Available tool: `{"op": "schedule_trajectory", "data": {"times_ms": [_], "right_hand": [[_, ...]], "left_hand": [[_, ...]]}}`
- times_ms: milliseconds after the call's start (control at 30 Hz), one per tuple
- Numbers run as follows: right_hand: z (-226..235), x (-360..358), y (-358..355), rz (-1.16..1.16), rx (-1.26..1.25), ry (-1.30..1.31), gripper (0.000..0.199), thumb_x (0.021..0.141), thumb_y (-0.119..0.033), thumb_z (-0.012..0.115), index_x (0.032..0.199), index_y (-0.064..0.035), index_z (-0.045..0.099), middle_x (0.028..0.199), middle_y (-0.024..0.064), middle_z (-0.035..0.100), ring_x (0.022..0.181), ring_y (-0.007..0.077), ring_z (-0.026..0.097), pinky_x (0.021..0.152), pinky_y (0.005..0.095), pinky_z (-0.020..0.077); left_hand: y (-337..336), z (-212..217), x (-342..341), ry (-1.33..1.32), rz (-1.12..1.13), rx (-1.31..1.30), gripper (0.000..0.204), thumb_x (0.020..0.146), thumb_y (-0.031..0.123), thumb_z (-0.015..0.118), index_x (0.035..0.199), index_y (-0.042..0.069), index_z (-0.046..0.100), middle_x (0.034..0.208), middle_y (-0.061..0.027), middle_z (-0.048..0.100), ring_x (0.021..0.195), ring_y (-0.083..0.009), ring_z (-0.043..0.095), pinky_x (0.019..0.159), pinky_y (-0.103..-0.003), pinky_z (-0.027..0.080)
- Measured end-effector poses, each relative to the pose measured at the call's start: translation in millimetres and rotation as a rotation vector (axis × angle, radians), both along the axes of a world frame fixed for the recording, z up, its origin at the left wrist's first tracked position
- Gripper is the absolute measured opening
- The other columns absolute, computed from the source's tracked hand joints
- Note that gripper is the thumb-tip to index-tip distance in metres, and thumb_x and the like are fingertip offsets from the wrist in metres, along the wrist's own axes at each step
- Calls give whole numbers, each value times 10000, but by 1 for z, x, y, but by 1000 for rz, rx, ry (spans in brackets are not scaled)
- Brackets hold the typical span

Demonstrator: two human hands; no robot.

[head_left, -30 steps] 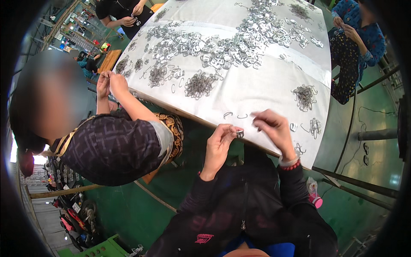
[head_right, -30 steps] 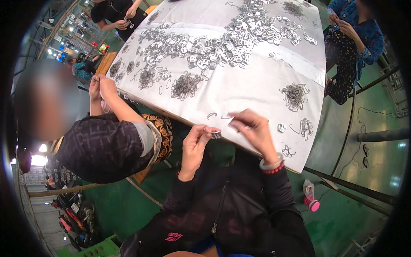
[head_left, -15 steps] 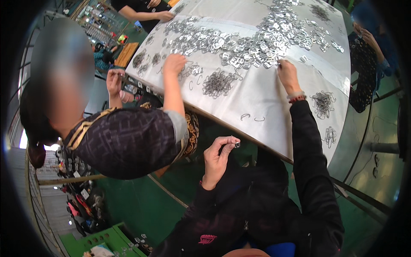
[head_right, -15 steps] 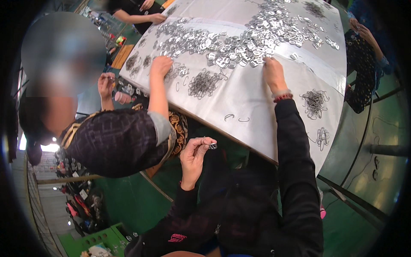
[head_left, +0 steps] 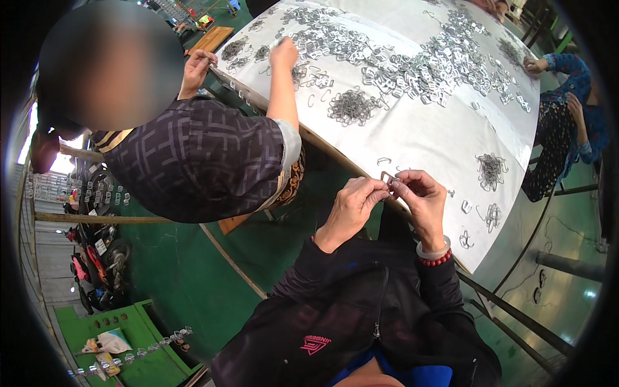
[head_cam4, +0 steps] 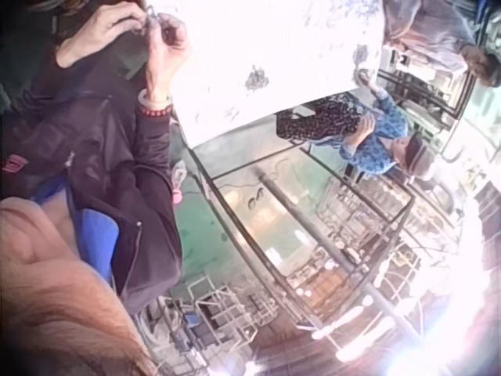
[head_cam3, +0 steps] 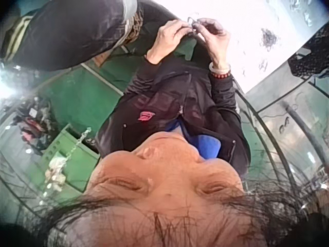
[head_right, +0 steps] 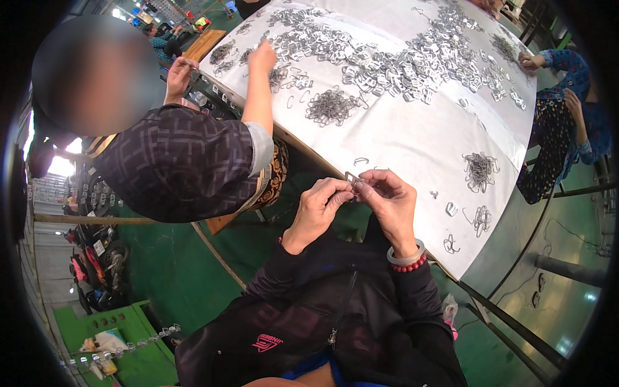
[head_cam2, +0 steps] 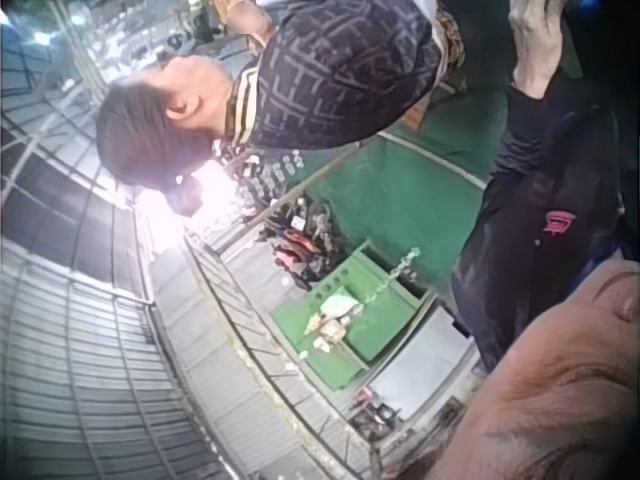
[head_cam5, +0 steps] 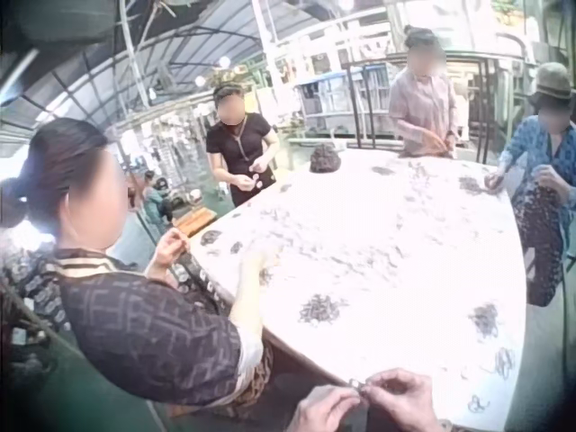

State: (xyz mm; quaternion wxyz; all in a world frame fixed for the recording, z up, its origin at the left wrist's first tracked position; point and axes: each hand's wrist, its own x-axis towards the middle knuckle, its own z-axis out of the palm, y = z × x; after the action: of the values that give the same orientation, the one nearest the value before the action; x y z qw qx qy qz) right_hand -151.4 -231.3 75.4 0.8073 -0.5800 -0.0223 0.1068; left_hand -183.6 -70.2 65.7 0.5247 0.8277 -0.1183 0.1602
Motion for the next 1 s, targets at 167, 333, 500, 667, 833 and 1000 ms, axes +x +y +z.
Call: {"op": "schedule_trajectory", "data": {"times_ms": [167,333,500,667,833,1000], "right_hand": [[-1,2,7,-72,94,52,131,863,71,645,993,80,634,846,97,666,701,133,630,667,245,529],[-5,2,5,-47,126,80,108,834,111,650,936,82,627,851,129,666,687,161,642,650,253,529],[-1,2,1,-25,197,51,111,823,128,652,921,79,636,855,124,664,686,158,651,637,245,539],[2,-1,-7,-5,202,60,104,820,136,651,904,75,642,869,103,650,677,142,643,632,233,528],[1,-8,-8,19,174,53,112,824,130,655,918,68,646,857,92,660,678,134,646,634,229,525],[1,-17,-2,47,156,45,112,825,115,666,921,60,648,834,84,666,673,129,648,636,227,525]], "left_hand": [[1,-5,0,-16,30,76,92,872,112,672,926,47,634,828,-103,663,806,-321,625,716,-403,479],[14,-18,9,124,30,-220,248,895,157,694,1082,6,634,1052,-100,684,943,-200,653,787,-329,507],[71,-48,106,356,436,144,232,903,198,663,890,-33,655,884,-209,677,750,-354,653,701,-389,519],[79,-85,164,254,445,497,203,848,171,659,825,-29,684,793,-235,668,759,-419,647,709,-450,517],[85,-77,181,234,476,484,136,847,80,615,857,-50,656,875,-264,646,833,-445,634,752,-500,513],[95,-80,183,368,435,850,91,847,-14,562,914,-55,608,817,-234,644,843,-424,639,758,-479,519]]}}
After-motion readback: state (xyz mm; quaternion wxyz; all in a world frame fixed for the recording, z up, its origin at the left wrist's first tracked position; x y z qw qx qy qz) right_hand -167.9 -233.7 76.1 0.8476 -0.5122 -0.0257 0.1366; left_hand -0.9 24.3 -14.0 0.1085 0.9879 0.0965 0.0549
